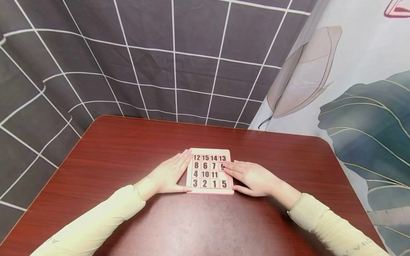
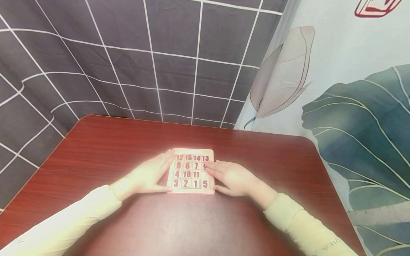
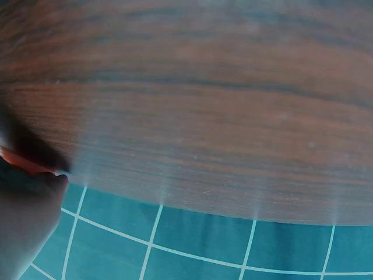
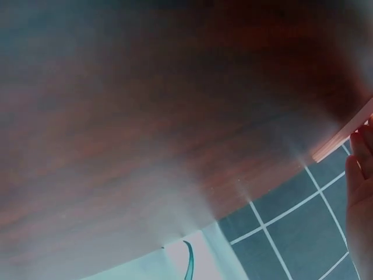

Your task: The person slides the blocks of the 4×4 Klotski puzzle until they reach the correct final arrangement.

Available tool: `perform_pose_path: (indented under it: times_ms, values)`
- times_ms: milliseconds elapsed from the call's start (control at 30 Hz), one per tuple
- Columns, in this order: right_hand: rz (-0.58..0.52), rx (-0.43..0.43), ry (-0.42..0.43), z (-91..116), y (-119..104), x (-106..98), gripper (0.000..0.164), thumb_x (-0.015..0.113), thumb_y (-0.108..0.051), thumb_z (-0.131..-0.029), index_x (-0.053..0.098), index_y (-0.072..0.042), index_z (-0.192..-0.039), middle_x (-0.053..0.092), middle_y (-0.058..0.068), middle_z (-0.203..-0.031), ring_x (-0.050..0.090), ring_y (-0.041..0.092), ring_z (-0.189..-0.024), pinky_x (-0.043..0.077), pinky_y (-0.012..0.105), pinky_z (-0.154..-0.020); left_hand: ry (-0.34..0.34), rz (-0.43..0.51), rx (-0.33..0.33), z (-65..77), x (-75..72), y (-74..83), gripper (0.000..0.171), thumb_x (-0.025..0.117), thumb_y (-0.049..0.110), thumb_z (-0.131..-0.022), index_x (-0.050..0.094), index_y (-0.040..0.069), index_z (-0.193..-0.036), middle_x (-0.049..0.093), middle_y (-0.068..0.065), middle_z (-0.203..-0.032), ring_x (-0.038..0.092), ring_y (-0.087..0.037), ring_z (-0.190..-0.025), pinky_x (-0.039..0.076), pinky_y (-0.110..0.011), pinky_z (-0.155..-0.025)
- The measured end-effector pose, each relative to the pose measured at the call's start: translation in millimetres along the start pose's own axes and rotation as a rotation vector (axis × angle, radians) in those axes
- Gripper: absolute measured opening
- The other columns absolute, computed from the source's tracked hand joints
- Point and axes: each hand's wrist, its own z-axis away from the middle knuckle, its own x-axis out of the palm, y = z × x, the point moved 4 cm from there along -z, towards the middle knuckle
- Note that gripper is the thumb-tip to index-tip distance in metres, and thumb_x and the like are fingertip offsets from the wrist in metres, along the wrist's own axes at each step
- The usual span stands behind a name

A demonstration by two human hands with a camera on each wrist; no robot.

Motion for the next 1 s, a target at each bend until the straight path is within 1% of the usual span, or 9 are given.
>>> perform_pose_path:
  times_ms: [167,333,467,567,733,867,1000]
  values:
    - [0.011,-0.039,0.034,5.9,-8.8,0.2,0.061,0.073,-0.040,-0.098,0.063,-0.004,-0.147,0.062,0.012,-0.154,0.062,0.029,-0.141,0.053,0.048,-0.116,0.007,0.013,-0.001,1.1,-2.3,1.2,0.113,0.069,0.067,-0.090,0.029,-0.012,-0.162,0.028,-0.029,-0.172,0.032,-0.040,-0.161,0.034,-0.047,-0.132]
    - [0.021,-0.062,0.040,11.8,-16.7,-0.3,0.060,0.072,-0.039,-0.099,0.063,-0.003,-0.146,0.063,0.012,-0.153,0.062,0.030,-0.141,0.053,0.047,-0.115,0.011,0.012,0.002,0.8,-2.1,0.6,0.113,0.070,0.066,-0.090,0.029,-0.012,-0.162,0.028,-0.029,-0.172,0.032,-0.040,-0.161,0.034,-0.047,-0.131]
    - [0.023,-0.069,0.045,11.2,-16.9,-3.1,0.060,0.073,-0.038,-0.097,0.064,-0.003,-0.145,0.063,0.012,-0.152,0.062,0.030,-0.141,0.054,0.047,-0.115,0.016,0.007,0.007,1.1,-2.5,0.0,0.113,0.069,0.067,-0.090,0.030,-0.012,-0.161,0.028,-0.030,-0.171,0.033,-0.040,-0.160,0.034,-0.047,-0.131]
    - [0.030,-0.053,0.043,8.4,-11.4,-4.8,0.061,0.074,-0.038,-0.097,0.064,-0.003,-0.145,0.063,0.012,-0.153,0.062,0.030,-0.141,0.054,0.047,-0.115,0.019,0.006,0.010,1.5,-3.1,0.2,0.113,0.069,0.067,-0.090,0.030,-0.012,-0.161,0.029,-0.030,-0.171,0.033,-0.041,-0.160,0.034,-0.046,-0.131]
    - [0.031,0.000,0.019,1.4,4.2,-5.7,0.063,0.076,-0.038,-0.096,0.063,-0.003,-0.147,0.062,0.012,-0.154,0.061,0.031,-0.142,0.052,0.049,-0.116,0.024,0.003,0.013,1.5,-3.9,1.2,0.112,0.069,0.066,-0.091,0.031,-0.012,-0.161,0.029,-0.030,-0.171,0.034,-0.041,-0.160,0.035,-0.046,-0.131]
    - [0.033,0.028,0.003,-4.5,16.0,-3.7,0.062,0.076,-0.037,-0.096,0.063,-0.002,-0.146,0.063,0.013,-0.152,0.062,0.033,-0.141,0.052,0.050,-0.117,0.023,0.001,0.012,1.6,-4.1,1.5,0.112,0.070,0.067,-0.090,0.031,-0.012,-0.161,0.029,-0.030,-0.171,0.034,-0.040,-0.160,0.035,-0.046,-0.131]
    - [0.027,0.055,-0.006,-10.3,25.6,-1.0,0.061,0.076,-0.036,-0.096,0.064,-0.004,-0.146,0.064,0.013,-0.152,0.062,0.033,-0.141,0.051,0.050,-0.118,0.022,0.004,0.011,1.3,-3.9,1.2,0.112,0.070,0.066,-0.090,0.031,-0.012,-0.161,0.029,-0.030,-0.171,0.034,-0.040,-0.160,0.035,-0.046,-0.131]
